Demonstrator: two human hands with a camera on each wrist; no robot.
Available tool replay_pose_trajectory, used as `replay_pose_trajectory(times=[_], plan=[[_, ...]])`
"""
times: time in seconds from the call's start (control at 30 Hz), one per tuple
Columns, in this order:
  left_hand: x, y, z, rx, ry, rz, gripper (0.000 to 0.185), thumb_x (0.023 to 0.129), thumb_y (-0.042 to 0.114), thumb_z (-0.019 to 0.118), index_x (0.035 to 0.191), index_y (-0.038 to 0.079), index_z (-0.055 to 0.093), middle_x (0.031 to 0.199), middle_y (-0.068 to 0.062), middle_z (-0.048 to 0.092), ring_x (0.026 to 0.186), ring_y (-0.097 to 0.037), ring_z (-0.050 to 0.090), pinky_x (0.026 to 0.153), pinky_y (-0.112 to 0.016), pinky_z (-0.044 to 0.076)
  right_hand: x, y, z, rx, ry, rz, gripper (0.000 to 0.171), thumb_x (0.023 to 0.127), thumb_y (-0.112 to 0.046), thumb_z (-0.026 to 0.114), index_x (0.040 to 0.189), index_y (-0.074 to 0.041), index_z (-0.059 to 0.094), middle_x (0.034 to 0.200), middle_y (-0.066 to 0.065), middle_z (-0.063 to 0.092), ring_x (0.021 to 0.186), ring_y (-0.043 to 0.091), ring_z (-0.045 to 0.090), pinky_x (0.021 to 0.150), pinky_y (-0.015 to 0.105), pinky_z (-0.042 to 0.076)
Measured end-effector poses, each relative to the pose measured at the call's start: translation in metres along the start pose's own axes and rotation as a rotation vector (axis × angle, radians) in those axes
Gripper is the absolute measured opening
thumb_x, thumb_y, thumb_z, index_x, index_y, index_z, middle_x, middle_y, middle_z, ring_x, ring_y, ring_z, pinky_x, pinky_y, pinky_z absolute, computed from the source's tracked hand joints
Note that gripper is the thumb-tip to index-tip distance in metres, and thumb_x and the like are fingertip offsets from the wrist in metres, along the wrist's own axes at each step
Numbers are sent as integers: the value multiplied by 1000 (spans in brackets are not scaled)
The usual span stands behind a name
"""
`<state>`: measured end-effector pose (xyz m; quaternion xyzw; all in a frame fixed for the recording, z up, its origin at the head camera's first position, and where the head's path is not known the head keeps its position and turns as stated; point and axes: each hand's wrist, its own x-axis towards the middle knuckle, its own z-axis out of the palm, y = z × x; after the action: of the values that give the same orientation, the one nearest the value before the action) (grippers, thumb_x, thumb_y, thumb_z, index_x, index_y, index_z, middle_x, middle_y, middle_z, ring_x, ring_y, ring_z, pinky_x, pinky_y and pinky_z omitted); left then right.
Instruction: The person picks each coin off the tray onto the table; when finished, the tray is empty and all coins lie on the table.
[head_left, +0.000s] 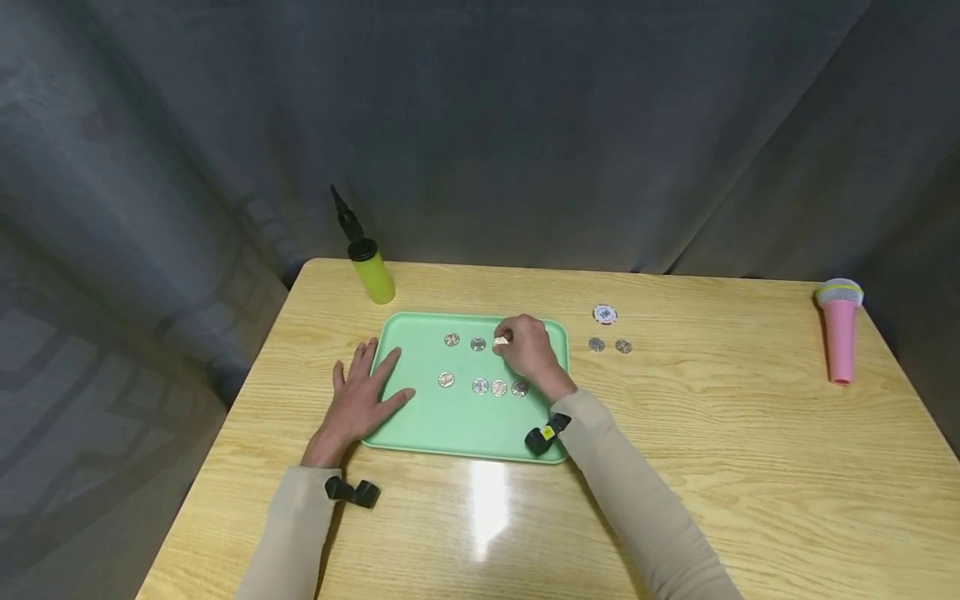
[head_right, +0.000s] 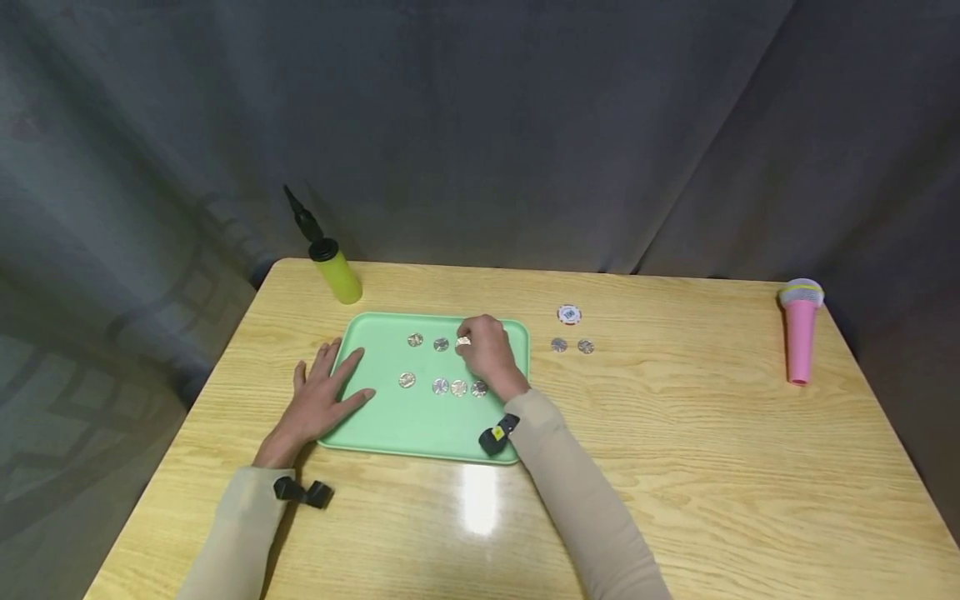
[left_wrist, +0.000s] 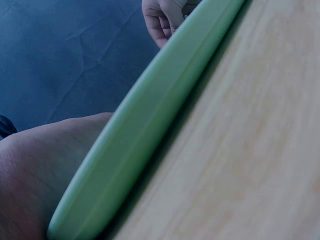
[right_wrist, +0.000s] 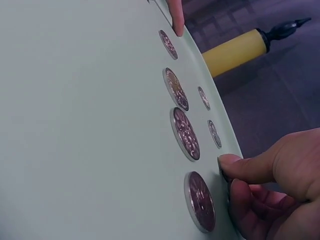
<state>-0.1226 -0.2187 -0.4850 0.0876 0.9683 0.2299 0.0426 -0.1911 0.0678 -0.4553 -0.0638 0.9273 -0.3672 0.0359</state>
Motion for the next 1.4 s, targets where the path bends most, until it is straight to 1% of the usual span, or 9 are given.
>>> replay_pose_trajectory(times=[0.27,0.4,0.53,0.63,0.7,0.83,0.93,1.13,1.4], plan=[[-1,0,1,-1,10,4,78,93,49,62,157,14,34,168,-23,12,156,-47,6,117,-74,-1,-4,3,-2,77,2,9,10,87,-6,75,96,-3,75,87,10,72,78,17,63,69,27,51],[0,0,1,1,13,4,78,93,48,63,157,14,34,168,-24,12,156,-47,6,117,-74,-1,-6,3,-5,102,12,4,7,88,-6,74,94,-3,76,85,10,73,76,18,64,70,28,51],[0,0,0,4,3,0,79,93,49,62,158,14,32,168,-23,10,156,-46,5,117,-73,-1,-8,5,-8,112,25,-4,8,88,-6,74,95,-3,77,87,11,75,78,20,67,74,32,54],[0,0,0,1,1,0,79,94,49,62,158,14,32,168,-23,10,156,-46,5,117,-73,-1,-8,7,-10,124,31,-13,9,89,-7,74,96,-3,77,88,12,76,79,20,69,74,32,56],[-1,0,0,-2,1,0,79,93,49,62,158,14,33,168,-24,10,156,-47,5,117,-73,-1,-9,9,-12,140,30,-17,10,89,-8,73,96,-2,77,88,13,76,77,19,70,72,30,56],[-1,-1,1,-4,7,4,78,93,48,62,157,13,34,168,-24,11,155,-48,6,117,-74,0,-11,12,-17,219,15,-8,11,90,-5,71,98,1,75,86,16,75,69,17,71,62,25,56],[-1,-1,1,-3,8,0,78,93,48,62,157,14,33,168,-23,11,156,-47,6,117,-73,0,-12,14,-22,281,9,5,11,91,-2,69,99,3,74,86,18,74,66,18,72,59,23,56],[1,0,0,6,-1,-7,79,93,49,62,158,15,32,169,-22,9,156,-46,4,118,-73,-1,-15,18,-31,335,29,41,15,92,0,64,102,4,74,89,20,74,67,19,73,61,26,59],[1,0,0,5,-3,-8,78,93,49,62,158,15,33,169,-22,9,156,-46,4,118,-73,-2,-18,27,-38,371,38,76,16,93,-1,64,104,4,73,91,21,74,67,17,73,63,28,61]])
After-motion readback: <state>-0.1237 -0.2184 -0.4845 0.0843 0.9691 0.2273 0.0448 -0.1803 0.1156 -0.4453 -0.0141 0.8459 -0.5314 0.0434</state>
